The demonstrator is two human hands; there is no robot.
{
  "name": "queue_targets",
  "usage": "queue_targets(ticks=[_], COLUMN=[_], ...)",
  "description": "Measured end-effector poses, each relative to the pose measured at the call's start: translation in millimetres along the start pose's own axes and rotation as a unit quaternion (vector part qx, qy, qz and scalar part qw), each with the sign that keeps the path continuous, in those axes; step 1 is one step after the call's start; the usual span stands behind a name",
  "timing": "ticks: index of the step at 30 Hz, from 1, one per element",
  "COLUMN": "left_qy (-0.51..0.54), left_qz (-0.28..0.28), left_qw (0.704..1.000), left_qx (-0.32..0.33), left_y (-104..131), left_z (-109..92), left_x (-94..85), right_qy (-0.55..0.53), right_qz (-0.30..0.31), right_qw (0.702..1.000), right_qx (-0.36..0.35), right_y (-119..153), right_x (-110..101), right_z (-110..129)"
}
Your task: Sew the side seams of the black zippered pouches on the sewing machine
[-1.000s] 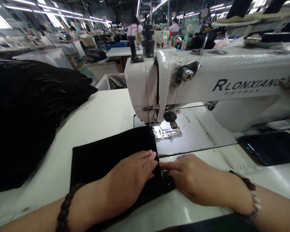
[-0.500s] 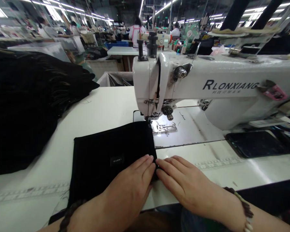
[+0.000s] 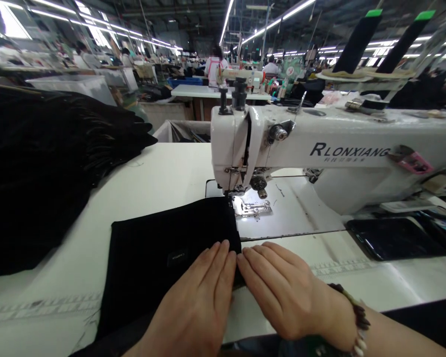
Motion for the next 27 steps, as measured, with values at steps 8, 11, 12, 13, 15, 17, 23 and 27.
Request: queue_targets(ticks=[8,11,12,13,15,17,23,27], left_qy=[0.001,0.014,0.016,0.017,0.02,0.028,0.049,0.056], left_qz=[-0.003,0.025,0.015,0.007,0.027,0.077,0.102,0.117], left_qw=[0.999,0.996,0.997,0.997,0.996,0.991,0.987,0.984], left_qx=[0.054,0.079,0.075,0.073,0.083,0.11,0.115,0.119], left_y=[-6.6,-5.3,-4.4,-3.7,-4.4,-6.8,-19.9,-28.5], left_z=[-3.4,-5.7,-5.1,-5.0,-6.8,-9.5,2.9,12.6], left_x=[-0.7,9.6,11.3,13.3,21.1,29.7,35.1,44.6], right_qy=[0.005,0.015,0.014,0.012,0.003,-0.008,0.003,0.015], right_qz=[0.005,0.062,0.084,0.1,0.118,0.136,0.223,0.245], right_qw=[1.0,0.998,0.996,0.995,0.993,0.991,0.974,0.969], right_qx=[0.008,0.025,0.027,0.024,0.011,0.005,-0.034,-0.029], right_y=[0.8,3.5,4.8,6.1,8.1,8.6,3.6,-3.1], right_x=[-3.8,4.1,8.2,11.8,18.2,25.7,49.0,59.2], right_z=[1.2,3.7,4.6,6.1,9.0,8.5,3.5,-7.7])
Point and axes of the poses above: each hand's wrist, its own y-axis away from the middle knuckle, its own x-axis out of the palm, z = x × y, the point moved 9 cm from there along -y, towards the middle knuckle, and after that the axes turned 11 degrees about z, right-handed, at the moved point
